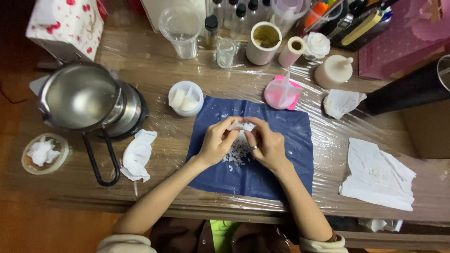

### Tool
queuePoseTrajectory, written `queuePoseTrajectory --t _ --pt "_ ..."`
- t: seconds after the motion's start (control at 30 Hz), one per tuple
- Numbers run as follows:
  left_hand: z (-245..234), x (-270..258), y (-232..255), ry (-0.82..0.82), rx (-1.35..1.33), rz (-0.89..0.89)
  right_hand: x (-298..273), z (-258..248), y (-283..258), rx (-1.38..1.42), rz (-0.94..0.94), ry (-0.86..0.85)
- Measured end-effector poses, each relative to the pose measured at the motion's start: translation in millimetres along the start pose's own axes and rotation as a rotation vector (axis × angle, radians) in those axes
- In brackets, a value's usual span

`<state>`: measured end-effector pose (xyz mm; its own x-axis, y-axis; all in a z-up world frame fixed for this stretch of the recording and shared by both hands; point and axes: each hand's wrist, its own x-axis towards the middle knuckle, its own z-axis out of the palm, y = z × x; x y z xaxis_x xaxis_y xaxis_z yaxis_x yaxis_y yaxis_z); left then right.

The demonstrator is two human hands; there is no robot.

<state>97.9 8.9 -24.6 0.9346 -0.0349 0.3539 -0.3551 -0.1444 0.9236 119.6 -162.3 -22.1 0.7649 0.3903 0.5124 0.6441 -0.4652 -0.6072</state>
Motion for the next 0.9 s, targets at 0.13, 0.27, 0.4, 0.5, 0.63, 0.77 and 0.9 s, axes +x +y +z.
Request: queuePoseTrajectory --t 0.13,0.27,0.4,0.5,0.63,0.77,0.9 --pt "-1.8 0.3 -3.9 -0.007 0.010 -0.014 -1.5 -1.1 14.3 -0.003 0.017 0.106" --pt "-3.5 0.8 -7.7 -0.028 0.020 -0.028 -1.8 2.3 15.1 0.062 -0.076 0.144" --pt "1.7 -1.6 -32.5 -0.001 -0.031 -0.097 0.7 -2.3 2.3 -0.133 -0.234 0.138" --pt "-5.7 4.8 -34.9 -0.002 0.020 -0.092 -0.1 -0.5 2.9 -0.089 -0.082 0.030" --pt "-8.2 5.8 -39.8 -0.005 -0.046 -0.098 5.6 -0.2 6.7 -0.019 0.078 -0.027" --pt "-5.9 8.6 -29.5 -0.016 -0.009 -0.083 4.0 -0.2 6.7 -0.026 0.057 0.000" --pt "-8.1 9.4 -34.6 0.005 0.073 -0.061 6.0 -6.3 -8.8 -0.232 -0.089 0.039"
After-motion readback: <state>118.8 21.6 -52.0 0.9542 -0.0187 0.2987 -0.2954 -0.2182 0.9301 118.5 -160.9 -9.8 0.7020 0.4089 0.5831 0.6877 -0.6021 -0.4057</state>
